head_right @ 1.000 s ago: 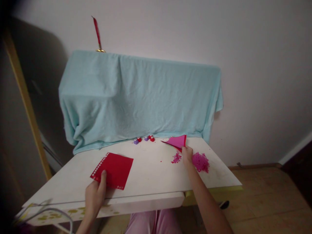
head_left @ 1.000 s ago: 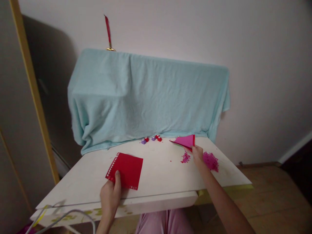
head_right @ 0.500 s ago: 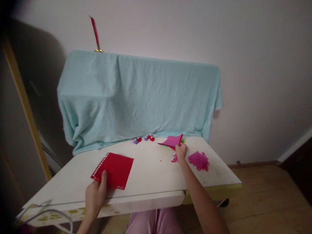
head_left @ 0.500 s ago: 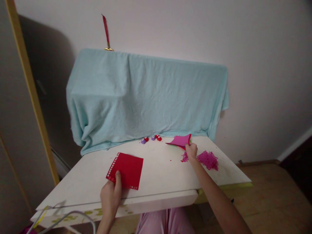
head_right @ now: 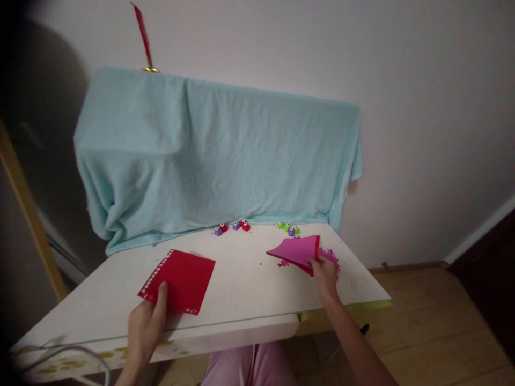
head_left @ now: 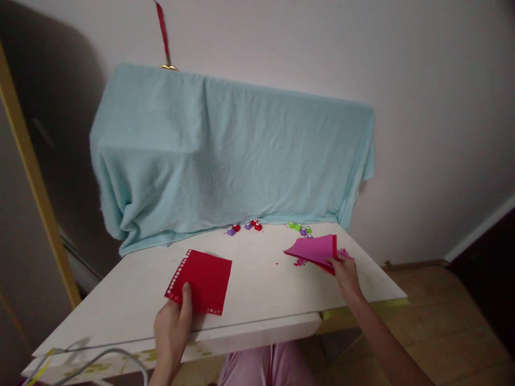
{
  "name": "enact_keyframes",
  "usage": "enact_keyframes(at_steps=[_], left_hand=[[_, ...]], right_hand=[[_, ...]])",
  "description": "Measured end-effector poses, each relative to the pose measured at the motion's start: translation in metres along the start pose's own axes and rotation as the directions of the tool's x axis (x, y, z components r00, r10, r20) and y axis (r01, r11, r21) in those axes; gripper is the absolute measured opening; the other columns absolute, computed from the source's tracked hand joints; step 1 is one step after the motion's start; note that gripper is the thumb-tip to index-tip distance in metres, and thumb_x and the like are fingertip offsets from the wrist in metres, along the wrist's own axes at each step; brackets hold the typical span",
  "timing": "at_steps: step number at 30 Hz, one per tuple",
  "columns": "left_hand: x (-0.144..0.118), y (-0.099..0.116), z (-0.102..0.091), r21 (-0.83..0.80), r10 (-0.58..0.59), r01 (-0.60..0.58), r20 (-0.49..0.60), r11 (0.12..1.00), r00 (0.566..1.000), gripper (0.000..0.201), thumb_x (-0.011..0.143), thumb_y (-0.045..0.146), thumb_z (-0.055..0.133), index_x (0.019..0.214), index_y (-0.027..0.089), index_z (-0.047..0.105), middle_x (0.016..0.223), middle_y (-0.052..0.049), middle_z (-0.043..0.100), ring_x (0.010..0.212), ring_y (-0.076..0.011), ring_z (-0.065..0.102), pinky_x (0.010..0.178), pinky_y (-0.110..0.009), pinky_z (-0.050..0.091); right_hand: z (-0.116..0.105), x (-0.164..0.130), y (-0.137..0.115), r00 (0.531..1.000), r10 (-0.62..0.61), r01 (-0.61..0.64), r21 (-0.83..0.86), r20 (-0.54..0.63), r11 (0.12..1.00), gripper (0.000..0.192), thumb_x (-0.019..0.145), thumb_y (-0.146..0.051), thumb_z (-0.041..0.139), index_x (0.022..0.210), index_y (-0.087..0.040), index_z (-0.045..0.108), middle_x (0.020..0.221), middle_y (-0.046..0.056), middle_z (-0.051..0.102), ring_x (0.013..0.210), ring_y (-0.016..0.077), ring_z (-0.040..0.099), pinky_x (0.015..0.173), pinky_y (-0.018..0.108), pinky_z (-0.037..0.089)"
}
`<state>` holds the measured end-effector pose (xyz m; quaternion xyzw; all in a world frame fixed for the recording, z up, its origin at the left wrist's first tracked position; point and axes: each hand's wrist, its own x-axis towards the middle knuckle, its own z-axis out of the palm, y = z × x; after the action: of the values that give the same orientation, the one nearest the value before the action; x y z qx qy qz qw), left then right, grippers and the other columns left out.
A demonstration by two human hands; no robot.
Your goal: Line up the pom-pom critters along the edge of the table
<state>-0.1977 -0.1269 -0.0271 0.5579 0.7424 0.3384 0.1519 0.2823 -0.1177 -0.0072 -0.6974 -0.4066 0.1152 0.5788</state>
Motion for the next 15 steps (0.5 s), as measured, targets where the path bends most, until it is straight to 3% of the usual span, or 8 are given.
enact_keyframes(at_steps=[4, 10, 15], left_hand=[[0.002, -0.001, 0.001, 0.028, -0.011, 0.011, 0.009, 1.0, 1.0, 0.061, 0.091, 0.063, 0.03, 0.051, 0.021, 0.05, 0.057, -0.013, 0.062, 0.061, -0.0249, 0.058, 0.059, -0.029, 0.032], [0.005, -0.006, 0.004, 0.026, -0.011, 0.011, 0.006, 1.0, 1.0, 0.058, 0.09, 0.061, 0.031, 0.054, 0.021, 0.051, 0.062, -0.014, 0.064, 0.063, -0.0257, 0.06, 0.06, -0.03, 0.033], [0.006, -0.011, 0.007, 0.026, 0.012, -0.012, 0.015, 1.0, 1.0, 0.056, 0.091, 0.061, 0.03, 0.058, 0.021, 0.052, 0.062, -0.012, 0.063, 0.066, -0.0263, 0.061, 0.062, -0.03, 0.033]], right_hand=[[0.033, 0.009, -0.022, 0.994, -0.033, 0.025, 0.084, 0.103, 0.996, 0.026, 0.067, -0.037, 0.059, 0.074, -0.015, 0.07, 0.069, 0.007, 0.07, 0.063, 0.0222, 0.06, 0.056, 0.029, 0.045], [0.102, 0.027, -0.044, 0.999, 0.037, -0.037, 0.003, -0.007, 0.999, 0.023, 0.064, -0.032, 0.054, 0.069, -0.015, 0.069, 0.063, 0.006, 0.067, 0.066, 0.0242, 0.063, 0.054, 0.027, 0.046], [0.119, 0.035, -0.036, 0.997, 0.039, -0.041, -0.032, -0.06, 0.999, 0.026, 0.062, -0.032, 0.05, 0.068, -0.013, 0.067, 0.061, 0.007, 0.066, 0.065, 0.0249, 0.063, 0.053, 0.028, 0.045]])
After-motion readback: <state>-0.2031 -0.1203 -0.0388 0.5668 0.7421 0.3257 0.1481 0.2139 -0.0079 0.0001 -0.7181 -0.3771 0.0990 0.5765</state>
